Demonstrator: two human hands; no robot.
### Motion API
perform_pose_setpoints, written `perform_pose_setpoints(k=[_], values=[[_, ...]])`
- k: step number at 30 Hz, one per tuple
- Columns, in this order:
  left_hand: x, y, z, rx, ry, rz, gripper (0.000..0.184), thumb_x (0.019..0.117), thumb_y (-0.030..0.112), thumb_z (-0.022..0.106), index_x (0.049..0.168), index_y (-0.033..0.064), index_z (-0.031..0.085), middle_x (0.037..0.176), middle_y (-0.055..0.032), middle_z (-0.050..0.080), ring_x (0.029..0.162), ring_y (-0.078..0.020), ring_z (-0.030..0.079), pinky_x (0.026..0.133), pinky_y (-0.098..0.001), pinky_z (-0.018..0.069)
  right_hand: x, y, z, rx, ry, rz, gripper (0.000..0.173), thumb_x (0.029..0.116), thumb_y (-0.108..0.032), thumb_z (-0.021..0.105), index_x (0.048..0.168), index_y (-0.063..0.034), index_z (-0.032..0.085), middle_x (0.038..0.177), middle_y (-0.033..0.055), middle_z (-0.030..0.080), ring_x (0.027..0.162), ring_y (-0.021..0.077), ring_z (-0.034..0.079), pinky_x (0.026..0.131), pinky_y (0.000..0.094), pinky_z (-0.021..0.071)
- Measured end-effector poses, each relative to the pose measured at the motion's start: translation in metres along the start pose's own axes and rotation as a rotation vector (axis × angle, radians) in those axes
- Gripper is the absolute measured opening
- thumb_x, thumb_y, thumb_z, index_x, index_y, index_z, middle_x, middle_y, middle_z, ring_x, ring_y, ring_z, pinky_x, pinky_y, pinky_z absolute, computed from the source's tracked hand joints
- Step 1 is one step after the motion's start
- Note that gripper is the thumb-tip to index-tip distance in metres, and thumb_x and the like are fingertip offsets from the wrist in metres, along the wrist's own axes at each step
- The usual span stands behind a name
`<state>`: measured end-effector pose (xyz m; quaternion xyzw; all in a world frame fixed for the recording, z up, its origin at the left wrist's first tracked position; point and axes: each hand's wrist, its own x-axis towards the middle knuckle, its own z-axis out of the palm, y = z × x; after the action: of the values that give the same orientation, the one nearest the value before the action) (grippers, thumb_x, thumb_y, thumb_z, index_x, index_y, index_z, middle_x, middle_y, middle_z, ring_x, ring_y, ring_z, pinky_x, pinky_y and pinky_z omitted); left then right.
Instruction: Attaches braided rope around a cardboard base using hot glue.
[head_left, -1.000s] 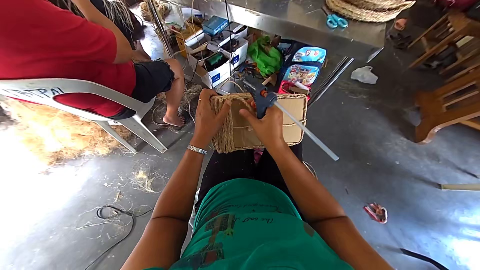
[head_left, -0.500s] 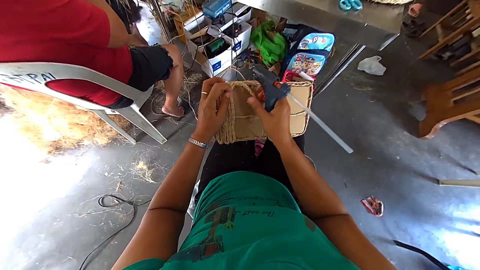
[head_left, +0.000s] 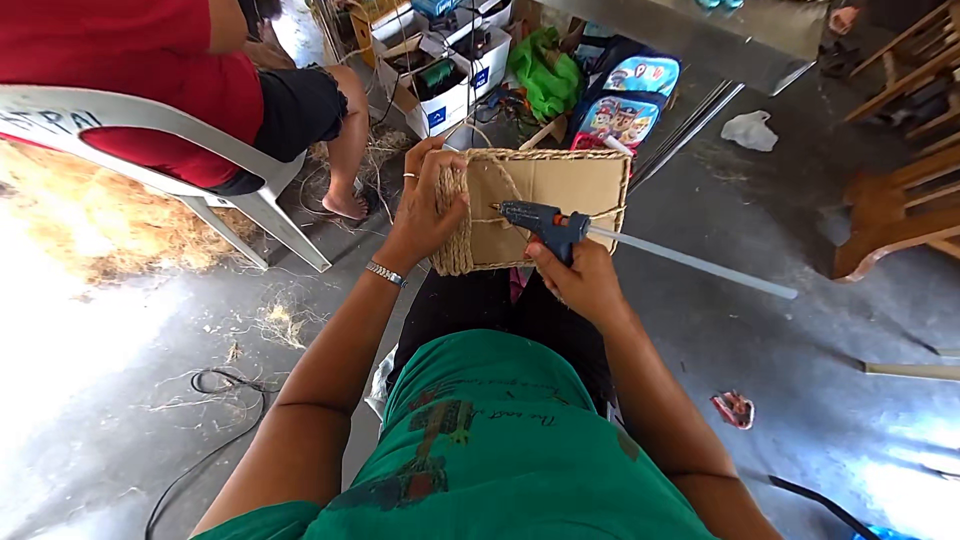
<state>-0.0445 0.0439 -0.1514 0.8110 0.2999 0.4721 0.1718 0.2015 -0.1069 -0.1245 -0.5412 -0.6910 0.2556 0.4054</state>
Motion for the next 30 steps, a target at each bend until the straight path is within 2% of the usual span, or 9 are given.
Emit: perform_pose_setpoints(k=[5, 9, 12, 16, 21, 26, 28, 30], values=[[-0.002, -0.005, -0.009, 0.027, -0.07, -0.025, 0.049, 0.1002, 0.035, 0.061, 0.14, 0.0075, 0.054, 0.156, -0.0266, 0.035, 0.15, -0.0376, 0.03, 0.122, -0.0465, 0.0321, -0.006, 0.011, 0.001, -0.08, -0.063, -0.026, 0.036, 0.1041, -0.042, 0.058, 0.105, -0.0073, 0.067, 0.066, 0.0003, 0.063, 0.053, 0.0094, 0.061, 0.049, 0.0292, 0.0547], [-0.003, 0.002, -0.014, 0.053, -0.115, -0.115, 0.054, 0.1004, 0.04, 0.061, 0.148, 0.0172, 0.05, 0.162, -0.025, 0.026, 0.152, -0.0355, 0.028, 0.121, -0.0466, 0.0344, -0.003, 0.016, 0.004, -0.086, -0.059, -0.001, 0.036, 0.1047, -0.041, 0.057, 0.103, -0.0071, 0.067, 0.066, 0.0003, 0.063, 0.053, 0.0095, 0.062, 0.05, 0.03, 0.0559], [-0.005, 0.011, -0.013, 0.068, -0.155, -0.155, 0.065, 0.0957, 0.045, 0.066, 0.154, 0.025, 0.045, 0.166, -0.0228, 0.019, 0.152, -0.0334, 0.027, 0.118, -0.0465, 0.038, 0.003, 0.015, 0.004, -0.078, -0.038, 0.019, 0.034, 0.1059, -0.039, 0.055, 0.106, -0.0083, 0.069, 0.066, 0.0002, 0.064, 0.052, 0.0096, 0.061, 0.049, 0.0293, 0.0552], [-0.005, 0.017, -0.011, 0.065, -0.178, -0.195, 0.071, 0.0907, 0.042, 0.071, 0.155, 0.0295, 0.042, 0.167, -0.0201, 0.016, 0.151, -0.0315, 0.03, 0.114, -0.0457, 0.0436, 0.016, 0.009, 0.006, -0.1, -0.003, 0.043, 0.038, 0.1067, -0.041, 0.054, 0.107, -0.0062, 0.067, 0.068, 0.0034, 0.063, 0.053, 0.0127, 0.061, 0.05, 0.0327, 0.055], [-0.009, 0.014, -0.01, 0.042, -0.175, -0.176, 0.074, 0.0885, 0.038, 0.074, 0.154, 0.029, 0.041, 0.167, -0.0194, 0.016, 0.151, -0.0302, 0.03, 0.113, -0.0445, 0.0445, 0.032, 0.003, 0.005, -0.177, 0.01, 0.014, 0.043, 0.106, -0.045, 0.054, 0.102, -0.0034, 0.065, 0.069, 0.0058, 0.062, 0.056, 0.0163, 0.062, 0.056, 0.0375, 0.0553], [-0.013, 0.016, -0.013, 0.042, -0.201, -0.164, 0.075, 0.0884, 0.039, 0.074, 0.155, 0.0292, 0.04, 0.167, -0.0175, 0.015, 0.151, -0.029, 0.031, 0.112, -0.0444, 0.0457, 0.06, -0.009, 0.0, -0.241, 0.014, -0.012, 0.047, 0.1056, -0.045, 0.053, 0.108, 0.0004, 0.066, 0.08, 0.0104, 0.068, 0.069, 0.0202, 0.068, 0.068, 0.0411, 0.0588], [-0.014, 0.015, -0.014, 0.032, -0.195, -0.159, 0.076, 0.0877, 0.039, 0.074, 0.155, 0.0302, 0.041, 0.168, -0.0166, 0.014, 0.152, -0.0291, 0.029, 0.113, -0.0452, 0.0456, 0.063, -0.012, -0.003, -0.244, 0.007, -0.027, 0.047, 0.1055, -0.045, 0.054, 0.108, 0.0004, 0.066, 0.08, 0.0103, 0.068, 0.069, 0.0199, 0.069, 0.067, 0.0409, 0.0589], [-0.016, 0.012, -0.014, 0.025, -0.182, -0.152, 0.075, 0.0867, 0.04, 0.075, 0.154, 0.031, 0.042, 0.168, -0.0162, 0.014, 0.153, -0.0292, 0.027, 0.114, -0.0467, 0.044, 0.056, -0.013, -0.003, -0.247, 0.012, -0.06, 0.045, 0.1061, -0.045, 0.053, 0.109, -0.0017, 0.064, 0.077, 0.0094, 0.065, 0.062, 0.0191, 0.065, 0.06, 0.0396, 0.0577]])
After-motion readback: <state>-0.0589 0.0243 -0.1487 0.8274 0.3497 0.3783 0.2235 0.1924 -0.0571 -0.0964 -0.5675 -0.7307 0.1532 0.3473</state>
